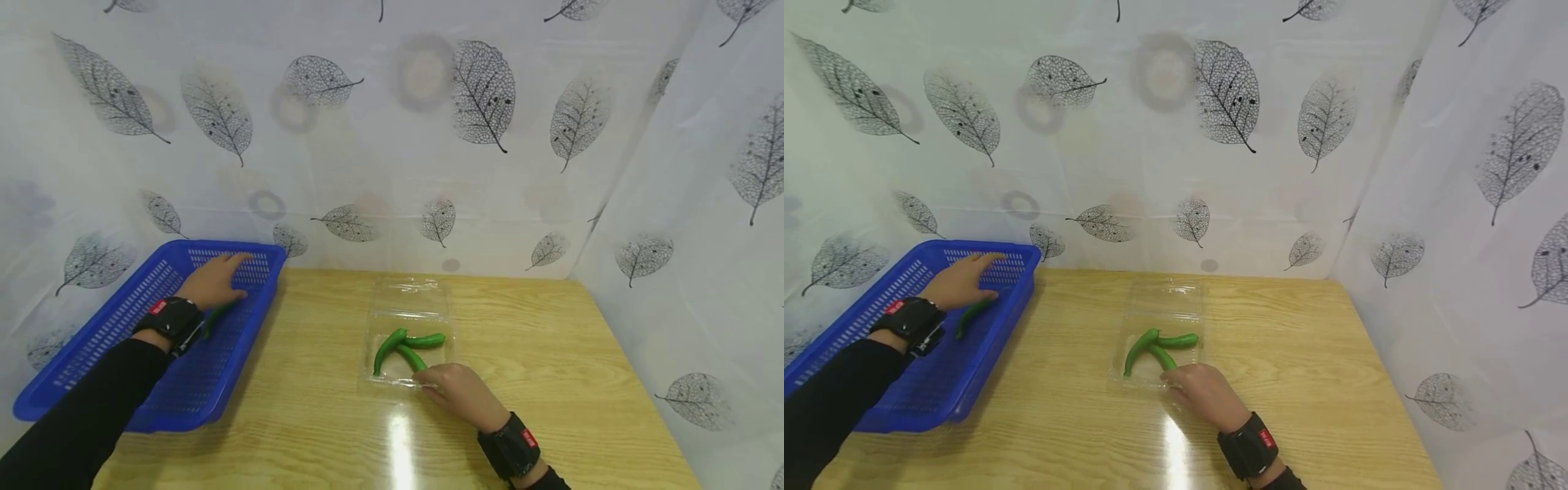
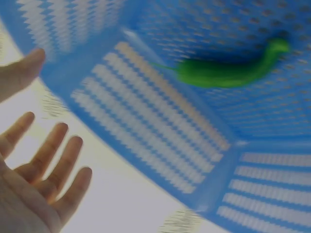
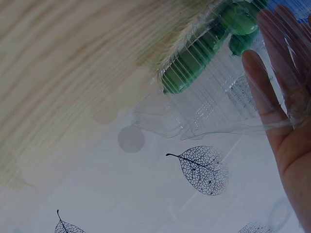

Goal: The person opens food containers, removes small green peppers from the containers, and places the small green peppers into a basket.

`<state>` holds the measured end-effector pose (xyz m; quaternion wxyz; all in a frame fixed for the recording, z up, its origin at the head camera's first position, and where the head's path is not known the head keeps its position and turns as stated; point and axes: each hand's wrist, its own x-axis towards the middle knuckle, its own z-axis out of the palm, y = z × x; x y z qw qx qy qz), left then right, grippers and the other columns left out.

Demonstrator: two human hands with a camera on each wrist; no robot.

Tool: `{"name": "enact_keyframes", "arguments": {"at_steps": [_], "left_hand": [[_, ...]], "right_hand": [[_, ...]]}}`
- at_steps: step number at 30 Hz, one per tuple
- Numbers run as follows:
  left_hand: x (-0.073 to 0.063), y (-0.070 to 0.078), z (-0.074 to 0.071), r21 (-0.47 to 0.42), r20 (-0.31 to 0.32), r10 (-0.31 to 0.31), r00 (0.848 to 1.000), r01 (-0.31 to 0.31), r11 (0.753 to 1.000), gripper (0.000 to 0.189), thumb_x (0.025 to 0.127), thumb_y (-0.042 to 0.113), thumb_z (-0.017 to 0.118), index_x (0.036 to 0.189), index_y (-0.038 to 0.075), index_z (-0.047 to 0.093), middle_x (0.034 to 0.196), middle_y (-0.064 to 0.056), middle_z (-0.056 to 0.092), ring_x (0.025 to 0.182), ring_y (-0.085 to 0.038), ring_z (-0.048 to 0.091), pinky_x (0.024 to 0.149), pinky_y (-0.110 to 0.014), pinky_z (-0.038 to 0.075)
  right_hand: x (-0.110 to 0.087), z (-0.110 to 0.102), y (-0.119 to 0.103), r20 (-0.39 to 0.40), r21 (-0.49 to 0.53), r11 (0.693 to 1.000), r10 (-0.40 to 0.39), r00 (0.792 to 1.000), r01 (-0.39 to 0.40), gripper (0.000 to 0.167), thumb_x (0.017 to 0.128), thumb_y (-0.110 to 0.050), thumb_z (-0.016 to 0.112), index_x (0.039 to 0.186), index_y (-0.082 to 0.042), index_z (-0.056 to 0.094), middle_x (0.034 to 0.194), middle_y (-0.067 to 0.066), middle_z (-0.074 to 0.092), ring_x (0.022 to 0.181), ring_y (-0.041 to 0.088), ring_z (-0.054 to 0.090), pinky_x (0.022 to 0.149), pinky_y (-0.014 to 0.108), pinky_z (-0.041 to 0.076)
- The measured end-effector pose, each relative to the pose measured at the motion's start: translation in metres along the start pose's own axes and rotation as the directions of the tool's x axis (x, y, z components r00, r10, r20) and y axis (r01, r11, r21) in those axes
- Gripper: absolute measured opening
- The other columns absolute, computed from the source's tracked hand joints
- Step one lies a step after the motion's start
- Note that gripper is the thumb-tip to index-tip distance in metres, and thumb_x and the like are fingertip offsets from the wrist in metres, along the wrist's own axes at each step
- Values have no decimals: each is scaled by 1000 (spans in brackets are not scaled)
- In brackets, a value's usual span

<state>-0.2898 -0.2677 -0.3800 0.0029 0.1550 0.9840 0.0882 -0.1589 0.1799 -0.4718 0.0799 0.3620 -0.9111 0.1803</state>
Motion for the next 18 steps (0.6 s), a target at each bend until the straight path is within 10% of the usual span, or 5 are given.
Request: {"name": "enact_keyframes", "arguments": {"at_steps": [10,18], "left_hand": [[-1,88,-17,47,-151,180,972,-175,983,65,76,14,76,134,6,47,119,-24,55,103,-39,56,82,-51,49],[3,164,-5,17,-158,409,899,-411,911,63,72,18,80,129,10,53,116,-14,59,100,-28,59,80,-39,53]], "right_hand": [[-1,-2,-2,11,6,1000,5,1000,-5,19,81,-13,71,100,-15,72,92,-3,73,82,8,68,70,22,54],[0,-2,-1,7,11,1000,-3,1000,3,19,81,-12,71,100,-14,72,92,-2,73,81,9,68,70,22,54]]}}
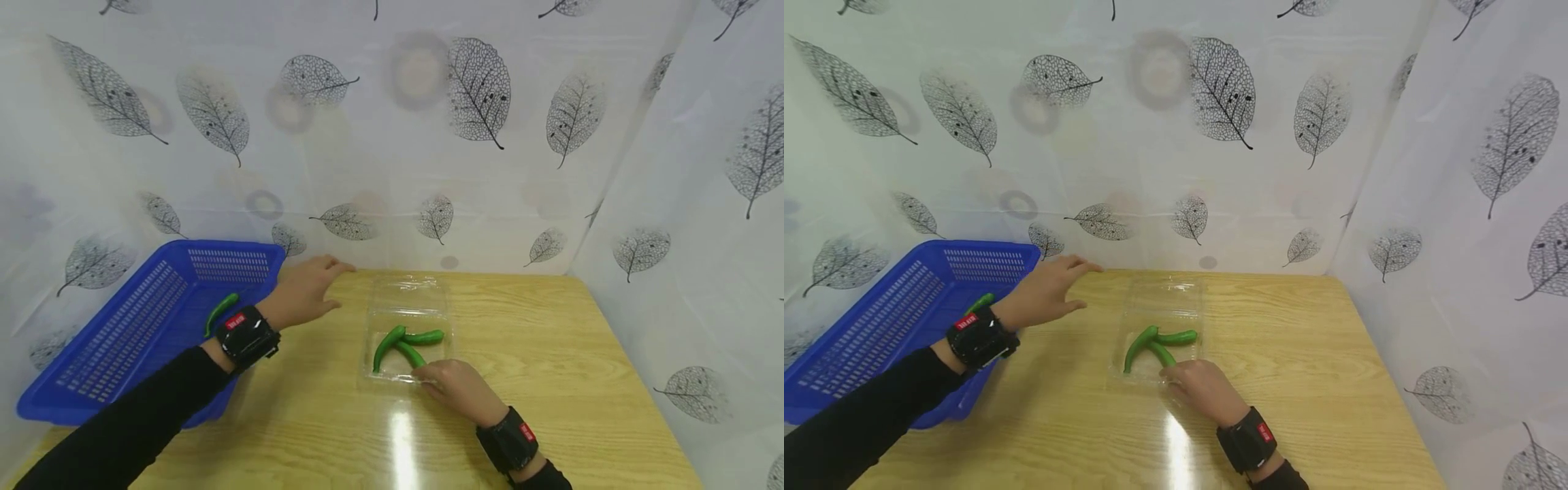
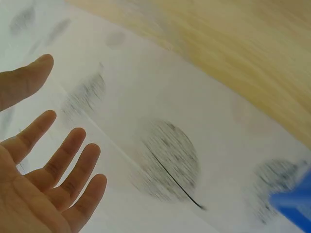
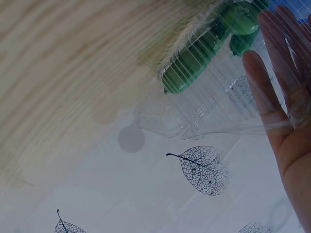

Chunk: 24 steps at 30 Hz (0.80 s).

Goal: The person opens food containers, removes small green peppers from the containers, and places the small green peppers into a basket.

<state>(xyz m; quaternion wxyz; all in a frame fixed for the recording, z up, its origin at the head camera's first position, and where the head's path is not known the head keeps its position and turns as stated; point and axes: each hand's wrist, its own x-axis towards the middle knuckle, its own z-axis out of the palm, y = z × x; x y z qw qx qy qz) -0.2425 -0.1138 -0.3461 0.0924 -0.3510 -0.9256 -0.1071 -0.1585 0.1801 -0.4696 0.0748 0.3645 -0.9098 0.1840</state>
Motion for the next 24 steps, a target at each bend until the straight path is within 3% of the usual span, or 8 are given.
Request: {"name": "enact_keyframes", "arguments": {"at_steps": [5,10,16,24], "left_hand": [[14,36,22,-60,86,106,991,-101,993,58,74,20,79,126,13,55,116,-9,60,101,-23,60,84,-36,52],[25,59,46,-75,179,174,968,-163,984,56,75,20,78,125,16,55,114,-6,60,99,-19,59,83,-32,51],[34,72,73,-78,224,239,945,-227,971,49,78,20,76,123,16,57,113,-5,59,96,-17,59,82,-29,51],[43,79,104,-87,288,264,921,-249,965,44,80,21,74,121,17,58,115,-3,59,100,-15,59,85,-26,50]], "right_hand": [[0,0,3,-19,-12,1000,-16,1000,16,20,79,-11,73,99,-13,72,92,-1,73,81,10,69,69,22,54],[1,2,3,-23,-7,1000,-27,999,27,20,80,-11,72,100,-12,72,90,-1,73,79,10,68,66,21,53],[1,3,3,-7,-9,1000,-22,1000,22,19,81,-13,72,100,-13,72,90,-2,73,78,9,68,64,20,52],[-1,1,2,-13,-1,1000,-25,1000,25,21,80,-12,73,101,-13,72,91,-2,74,79,8,68,66,19,52]]}}
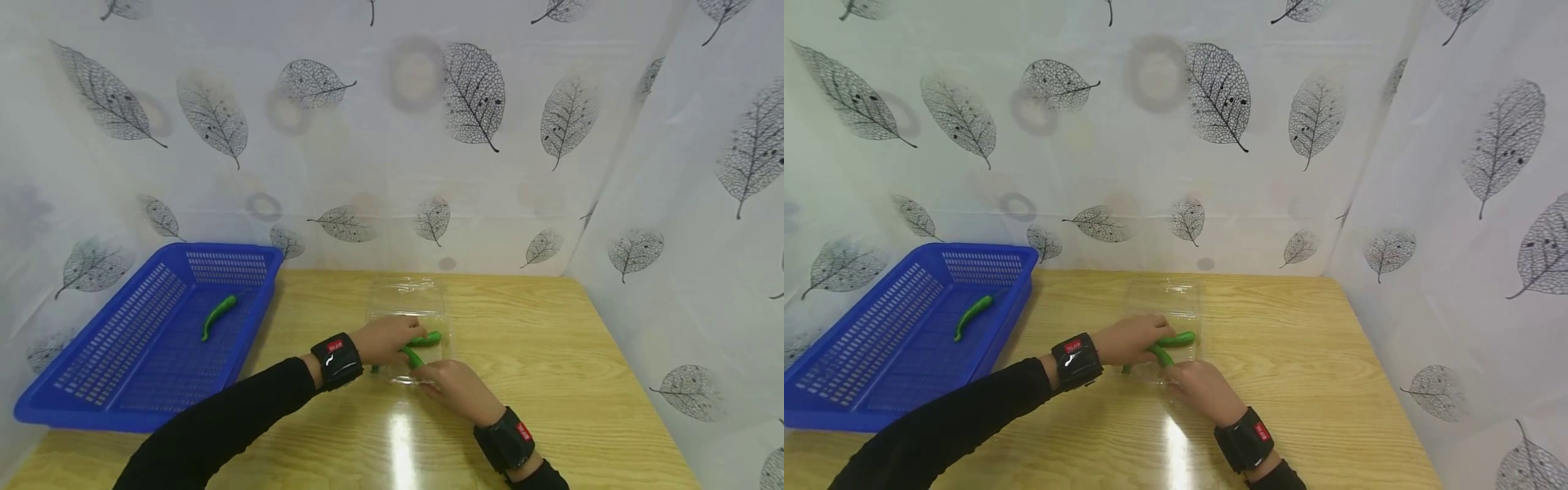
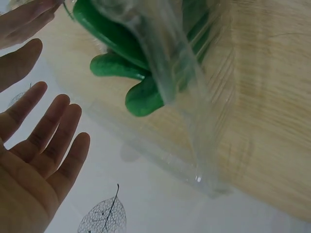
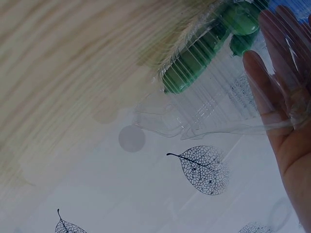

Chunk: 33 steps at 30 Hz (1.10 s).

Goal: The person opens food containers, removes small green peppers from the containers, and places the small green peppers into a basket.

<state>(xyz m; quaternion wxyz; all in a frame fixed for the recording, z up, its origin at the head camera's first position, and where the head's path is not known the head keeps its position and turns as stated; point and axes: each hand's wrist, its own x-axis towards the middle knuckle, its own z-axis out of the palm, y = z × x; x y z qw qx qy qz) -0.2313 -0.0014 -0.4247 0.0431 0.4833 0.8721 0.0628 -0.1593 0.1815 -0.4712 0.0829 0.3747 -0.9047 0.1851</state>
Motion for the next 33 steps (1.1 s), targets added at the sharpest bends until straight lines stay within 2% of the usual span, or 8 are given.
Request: {"name": "enact_keyframes", "arguments": {"at_steps": [7,16,23,28,33], "left_hand": [[13,-1,21,32,5,56,998,-56,998,48,79,31,74,123,19,59,110,-2,60,96,-12,58,83,-20,48],[16,1,37,-2,70,22,997,-22,1000,47,82,45,67,123,24,58,116,1,58,104,-13,57,88,-27,49],[18,-1,46,22,85,23,996,-25,999,41,83,45,66,119,27,60,119,2,58,110,-14,55,90,-29,47],[20,-6,58,37,65,44,997,-46,998,33,83,42,66,113,27,62,113,4,59,104,-11,57,88,-26,47],[21,-7,59,41,56,35,998,-38,998,28,83,42,67,107,27,64,106,6,60,98,-9,57,83,-23,47]], "right_hand": [[-2,-1,1,-26,-20,999,-25,999,25,21,78,-12,74,99,-14,72,89,-4,73,77,6,67,64,16,50],[0,-1,-1,-10,-3,1000,-7,1000,6,19,80,-16,73,99,-15,72,91,-5,72,79,5,67,68,16,51],[-1,0,0,-19,-14,1000,-17,1000,17,22,78,-15,74,100,-15,71,88,-6,72,71,0,62,61,13,46],[-1,0,-1,-17,-7,1000,-17,1000,17,23,79,-14,73,102,-15,71,88,-6,73,71,0,62,61,13,46],[-2,-2,-2,-7,-7,1000,-3,1000,3,23,79,-14,73,102,-16,71,87,-6,72,71,-1,61,61,14,46]]}}
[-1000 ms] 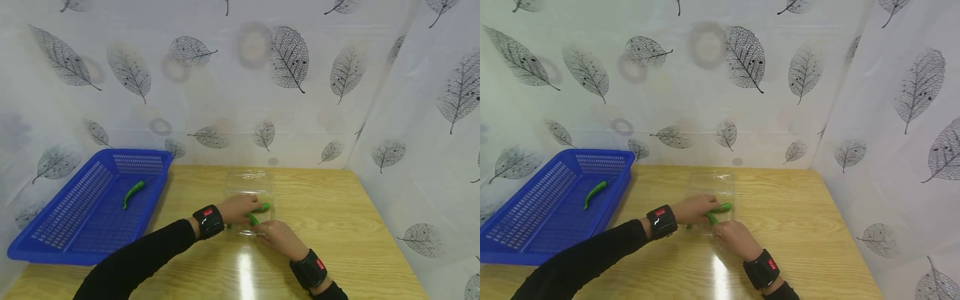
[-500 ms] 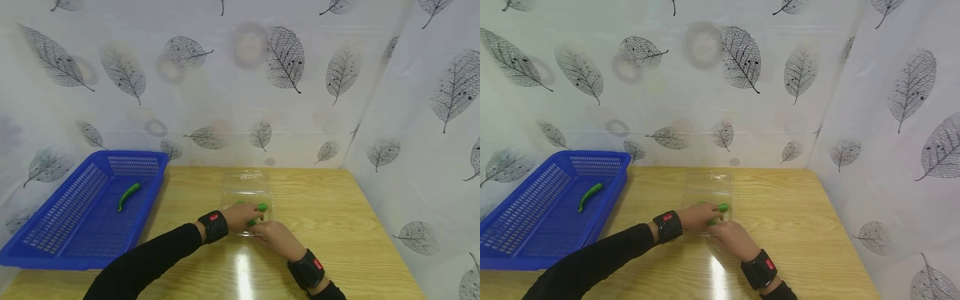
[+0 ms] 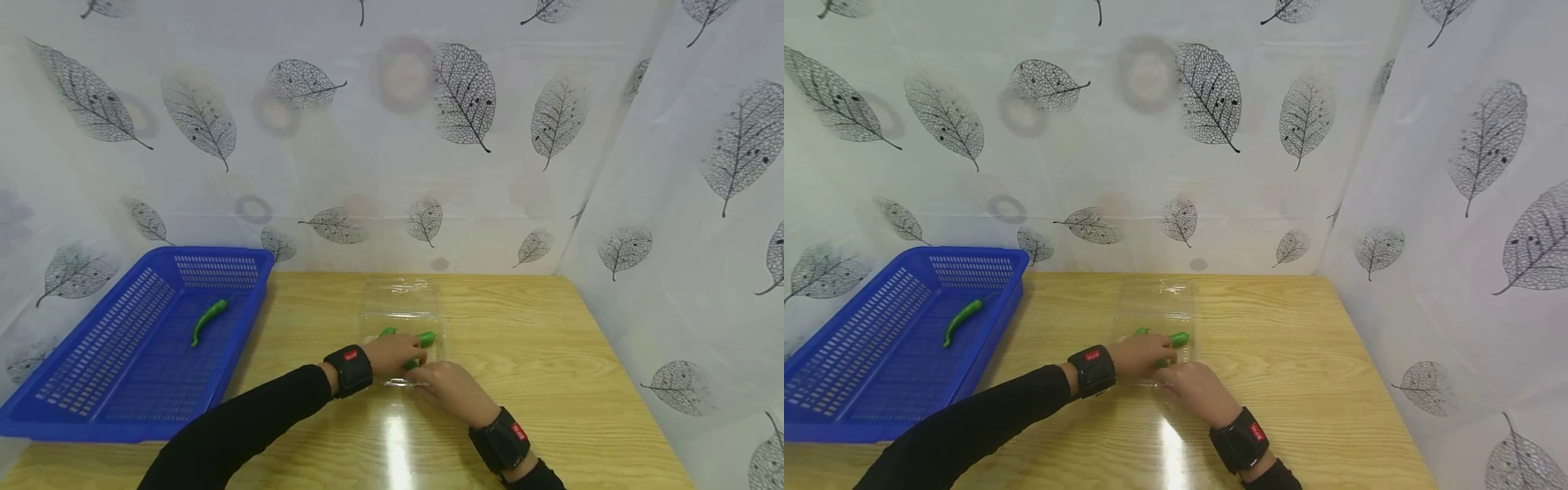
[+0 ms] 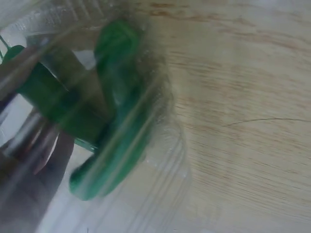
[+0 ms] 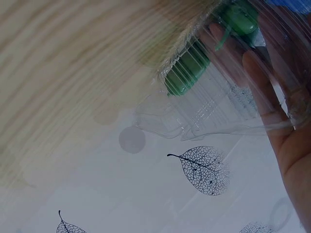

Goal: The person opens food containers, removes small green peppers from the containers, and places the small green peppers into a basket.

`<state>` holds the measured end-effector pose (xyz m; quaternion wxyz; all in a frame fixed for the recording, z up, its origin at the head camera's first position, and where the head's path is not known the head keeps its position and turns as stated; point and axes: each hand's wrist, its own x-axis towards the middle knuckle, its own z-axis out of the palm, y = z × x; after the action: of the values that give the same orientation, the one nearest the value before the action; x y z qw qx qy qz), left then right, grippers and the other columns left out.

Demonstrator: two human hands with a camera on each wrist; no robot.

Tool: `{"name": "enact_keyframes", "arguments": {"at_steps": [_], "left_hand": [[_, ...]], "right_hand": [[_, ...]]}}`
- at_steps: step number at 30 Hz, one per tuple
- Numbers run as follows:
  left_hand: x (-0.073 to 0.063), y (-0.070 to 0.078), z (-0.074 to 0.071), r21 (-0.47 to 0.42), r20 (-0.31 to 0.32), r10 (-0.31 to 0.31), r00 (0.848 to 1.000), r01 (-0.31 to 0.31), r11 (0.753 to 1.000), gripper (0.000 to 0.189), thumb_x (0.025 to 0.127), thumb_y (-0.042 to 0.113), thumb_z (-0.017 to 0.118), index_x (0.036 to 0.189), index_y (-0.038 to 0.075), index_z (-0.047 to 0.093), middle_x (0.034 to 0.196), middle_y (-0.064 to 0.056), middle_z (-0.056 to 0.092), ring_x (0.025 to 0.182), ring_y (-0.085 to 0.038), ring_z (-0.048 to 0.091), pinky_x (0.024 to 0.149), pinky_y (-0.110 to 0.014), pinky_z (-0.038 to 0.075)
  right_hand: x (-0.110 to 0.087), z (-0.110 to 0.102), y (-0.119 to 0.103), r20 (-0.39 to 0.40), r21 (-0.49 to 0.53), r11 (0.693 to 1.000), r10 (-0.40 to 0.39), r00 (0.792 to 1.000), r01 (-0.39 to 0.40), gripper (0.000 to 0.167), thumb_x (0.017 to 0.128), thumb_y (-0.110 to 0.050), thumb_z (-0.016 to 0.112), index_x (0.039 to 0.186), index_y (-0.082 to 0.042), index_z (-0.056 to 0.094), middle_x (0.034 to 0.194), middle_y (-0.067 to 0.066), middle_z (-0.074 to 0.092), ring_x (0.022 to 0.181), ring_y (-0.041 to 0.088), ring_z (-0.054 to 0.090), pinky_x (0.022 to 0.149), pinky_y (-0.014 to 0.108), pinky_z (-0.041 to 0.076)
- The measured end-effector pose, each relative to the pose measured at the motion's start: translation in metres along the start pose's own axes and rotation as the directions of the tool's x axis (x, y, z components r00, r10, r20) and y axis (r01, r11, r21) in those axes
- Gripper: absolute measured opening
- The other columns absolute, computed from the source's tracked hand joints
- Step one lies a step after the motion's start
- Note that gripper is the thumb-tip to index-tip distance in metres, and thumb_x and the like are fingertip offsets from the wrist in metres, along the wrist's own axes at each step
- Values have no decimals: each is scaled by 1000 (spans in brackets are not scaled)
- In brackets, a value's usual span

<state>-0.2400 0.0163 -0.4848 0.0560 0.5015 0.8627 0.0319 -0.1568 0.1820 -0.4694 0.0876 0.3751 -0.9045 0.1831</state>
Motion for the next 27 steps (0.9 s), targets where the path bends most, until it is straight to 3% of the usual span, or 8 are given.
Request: {"name": "enact_keyframes", "arguments": {"at_steps": [8,17,27], "left_hand": [[-1,1,-5,-62,8,-45,999,45,997,19,81,33,71,97,25,67,97,7,60,88,-6,56,75,-19,46],[-2,-4,-3,-46,22,-44,999,45,998,15,79,25,73,92,25,66,96,8,60,90,-6,57,79,-21,48],[-5,-4,-8,-38,19,-29,999,30,999,14,79,19,74,91,22,67,94,6,61,86,-7,58,74,-19,48]], "right_hand": [[-2,-12,0,33,-5,1000,8,999,-8,26,80,-17,73,105,-15,70,96,-5,72,83,6,67,70,19,52],[-11,-36,14,-35,-32,997,64,997,-65,32,76,-21,77,106,-12,70,101,-1,72,90,14,68,77,28,55],[-11,-29,20,79,-17,1000,24,997,-23,22,72,-16,79,94,-15,74,92,-3,73,85,11,67,76,27,54]]}}
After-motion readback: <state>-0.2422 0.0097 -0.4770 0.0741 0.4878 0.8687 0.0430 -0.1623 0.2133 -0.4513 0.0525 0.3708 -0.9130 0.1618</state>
